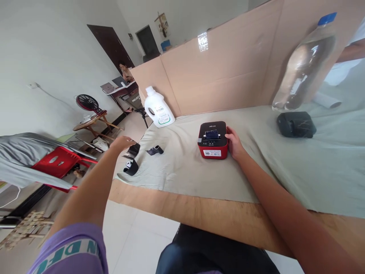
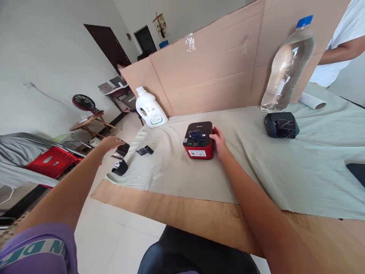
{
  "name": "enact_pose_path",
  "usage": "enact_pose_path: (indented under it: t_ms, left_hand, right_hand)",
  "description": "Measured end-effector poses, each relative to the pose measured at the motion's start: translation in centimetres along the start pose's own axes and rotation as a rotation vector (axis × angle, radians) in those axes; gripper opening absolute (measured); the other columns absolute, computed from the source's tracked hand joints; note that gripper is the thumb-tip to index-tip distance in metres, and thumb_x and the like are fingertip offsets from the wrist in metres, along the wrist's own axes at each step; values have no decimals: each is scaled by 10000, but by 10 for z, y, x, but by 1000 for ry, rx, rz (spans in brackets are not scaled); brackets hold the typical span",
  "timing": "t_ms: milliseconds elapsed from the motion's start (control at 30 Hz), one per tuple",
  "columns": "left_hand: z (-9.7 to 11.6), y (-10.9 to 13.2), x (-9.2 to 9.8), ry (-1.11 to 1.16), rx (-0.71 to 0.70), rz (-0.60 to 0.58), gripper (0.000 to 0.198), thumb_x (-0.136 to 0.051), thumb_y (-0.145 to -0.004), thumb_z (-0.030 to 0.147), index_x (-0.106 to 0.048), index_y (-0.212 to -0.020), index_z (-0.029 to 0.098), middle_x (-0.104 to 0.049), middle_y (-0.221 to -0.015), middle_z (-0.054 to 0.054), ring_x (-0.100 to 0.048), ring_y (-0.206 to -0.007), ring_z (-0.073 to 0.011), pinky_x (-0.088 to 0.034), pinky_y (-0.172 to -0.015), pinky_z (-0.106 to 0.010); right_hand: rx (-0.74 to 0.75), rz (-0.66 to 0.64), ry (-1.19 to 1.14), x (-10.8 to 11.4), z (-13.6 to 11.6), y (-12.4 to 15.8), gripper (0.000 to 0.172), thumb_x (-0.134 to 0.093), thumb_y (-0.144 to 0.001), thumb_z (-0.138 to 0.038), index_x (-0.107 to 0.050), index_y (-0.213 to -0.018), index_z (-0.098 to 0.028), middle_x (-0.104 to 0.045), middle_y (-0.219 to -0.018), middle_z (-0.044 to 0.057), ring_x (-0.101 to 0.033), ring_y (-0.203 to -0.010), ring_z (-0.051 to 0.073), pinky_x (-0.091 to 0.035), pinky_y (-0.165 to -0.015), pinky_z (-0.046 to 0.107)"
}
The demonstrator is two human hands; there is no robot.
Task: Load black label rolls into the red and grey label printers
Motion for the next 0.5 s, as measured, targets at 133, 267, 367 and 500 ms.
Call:
enact_pose_path:
  t_ms: [133, 267, 367, 500]
  left_hand:
    - [-5, 13, -28, 125, 66, -92, 273, -713, -701, 435, -618, -624, 191, -651, -655, -43, -700, -825, -281, -509, -717, -307]
    - [-3, 20, -51, 321, 163, -87, 282, -700, -766, 450, -647, -752, 173, -672, -669, -25, -692, -685, -210, -526, -630, -283]
    - [-2, 19, -56, 458, 183, -47, 307, -618, -870, 472, -657, -909, 170, -712, -748, -31, -686, -675, -169, -548, -636, -270]
    - [-3, 14, -54, 500, 186, -39, 265, -640, -888, 429, -662, -966, 177, -735, -782, -28, -694, -671, -157, -564, -650, -266]
  right_hand:
    - [0, -22, 7, -1, -2, 1, 406, -686, -684, -312, -664, -1088, -333, -646, -1339, -30, -495, -1373, 282, -356, -1209, 511]
    - [-6, -34, -14, -3, -4, 3, 425, -681, -678, -298, -671, -1103, -321, -670, -1306, -30, -541, -1317, 281, -350, -1208, 513]
    - [5, -36, -22, -5, -6, 4, 425, -677, -671, -294, -675, -1095, -313, -682, -1281, -27, -546, -1306, 280, -341, -1213, 512]
    - [1, -32, -26, -4, -5, 4, 406, -682, -673, -285, -676, -1078, -311, -685, -1272, -29, -540, -1307, 281, -331, -1216, 510]
Point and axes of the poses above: each hand's wrist, its own y-axis away from the middle knuckle, its own x-axis out of the back of the hand, z = x × y, the point moved 3 cm from there along -y, towards the middle knuckle
